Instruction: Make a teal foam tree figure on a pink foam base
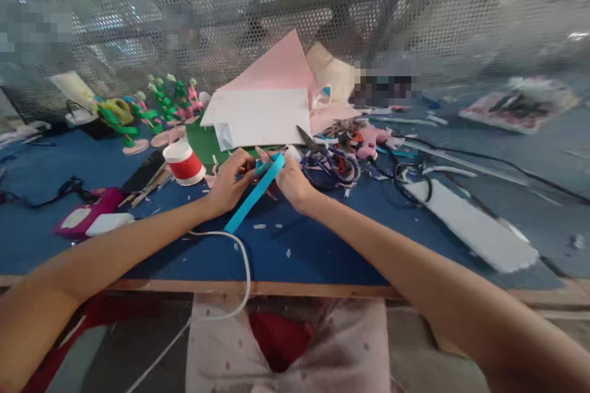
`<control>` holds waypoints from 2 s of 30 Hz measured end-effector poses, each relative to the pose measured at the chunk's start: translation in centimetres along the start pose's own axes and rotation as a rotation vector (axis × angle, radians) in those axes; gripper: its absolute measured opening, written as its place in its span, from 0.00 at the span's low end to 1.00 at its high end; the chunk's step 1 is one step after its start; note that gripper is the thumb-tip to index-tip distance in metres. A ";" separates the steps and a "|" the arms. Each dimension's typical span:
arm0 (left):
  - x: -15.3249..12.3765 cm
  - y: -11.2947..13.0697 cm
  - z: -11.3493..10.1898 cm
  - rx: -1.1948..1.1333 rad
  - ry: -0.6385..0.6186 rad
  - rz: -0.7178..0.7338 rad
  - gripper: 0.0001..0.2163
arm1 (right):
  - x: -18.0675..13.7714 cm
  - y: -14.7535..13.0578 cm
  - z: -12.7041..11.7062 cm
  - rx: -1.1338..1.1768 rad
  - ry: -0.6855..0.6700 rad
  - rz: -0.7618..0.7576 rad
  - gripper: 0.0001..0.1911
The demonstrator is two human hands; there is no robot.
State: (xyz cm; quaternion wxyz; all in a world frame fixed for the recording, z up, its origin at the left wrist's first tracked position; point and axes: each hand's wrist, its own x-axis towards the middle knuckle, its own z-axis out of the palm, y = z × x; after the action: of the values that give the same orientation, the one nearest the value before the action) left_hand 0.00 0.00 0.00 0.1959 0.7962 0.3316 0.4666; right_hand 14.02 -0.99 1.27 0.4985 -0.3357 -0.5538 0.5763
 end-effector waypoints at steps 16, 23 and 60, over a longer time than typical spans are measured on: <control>0.1 -0.2 0.0 -0.097 -0.091 0.076 0.16 | -0.4 -0.8 -0.5 -0.092 -0.114 0.008 0.20; 0.1 -0.1 -0.1 -0.118 -0.040 -0.037 0.16 | -0.3 -0.6 -0.7 -0.129 -0.024 -0.107 0.24; 0.0 -0.3 0.6 -0.585 0.084 -0.272 0.19 | 0.0 0.4 -1.5 -0.349 -0.028 -0.285 0.24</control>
State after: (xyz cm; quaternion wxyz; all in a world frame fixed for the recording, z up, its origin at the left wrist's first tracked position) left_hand 0.39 0.19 -0.49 0.4629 0.6346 0.2945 0.5442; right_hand 15.36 -0.50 0.59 0.5014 -0.3271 -0.6940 0.4001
